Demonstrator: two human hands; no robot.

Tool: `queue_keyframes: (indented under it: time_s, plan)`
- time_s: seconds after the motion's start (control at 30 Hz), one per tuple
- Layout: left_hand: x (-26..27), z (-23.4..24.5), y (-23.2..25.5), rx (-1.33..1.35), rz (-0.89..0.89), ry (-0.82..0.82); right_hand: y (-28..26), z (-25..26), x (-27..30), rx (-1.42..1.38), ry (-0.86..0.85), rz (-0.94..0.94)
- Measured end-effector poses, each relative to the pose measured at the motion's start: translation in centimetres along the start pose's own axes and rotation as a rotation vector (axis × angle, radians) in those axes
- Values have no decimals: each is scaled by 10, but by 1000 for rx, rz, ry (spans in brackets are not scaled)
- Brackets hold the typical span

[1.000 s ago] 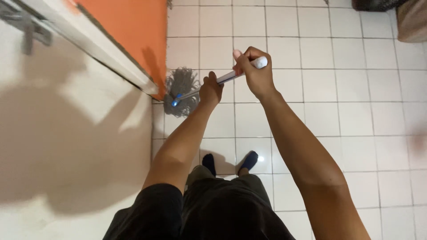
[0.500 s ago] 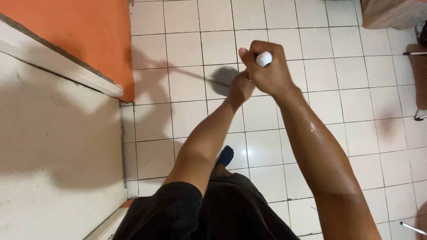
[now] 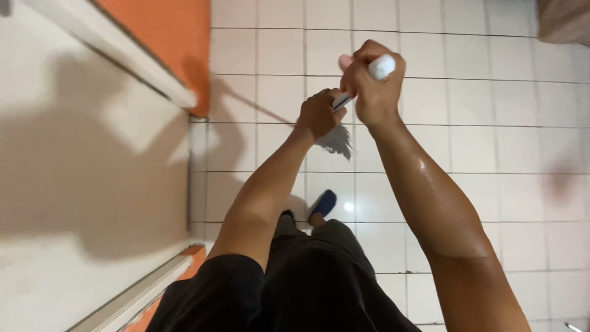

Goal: The person mops the tiled floor using a mop, dipping the mop head into a bucket of water and repeatedly scrubbing the tile surfaces around a doorway and near various household items.

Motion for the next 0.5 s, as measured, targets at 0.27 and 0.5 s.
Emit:
queue_keyframes:
  time_s: [0.27,0.5]
  plan:
    - [75,69,-114,-324,161,239,49,-68,48,-216,-21,-89]
    - [81,26,-158,-240,286,260,67,-45,64,-158,-151,-174]
Point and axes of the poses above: each hand's wrist, its own x-axis away from the middle knuckle, its own z-axis out of the back of the hand, y = z × x, the point moved 8 cm from there along -x, towards the middle knuckle, and after that the axes turned 8 degrees about x, right-handed, at the moved point
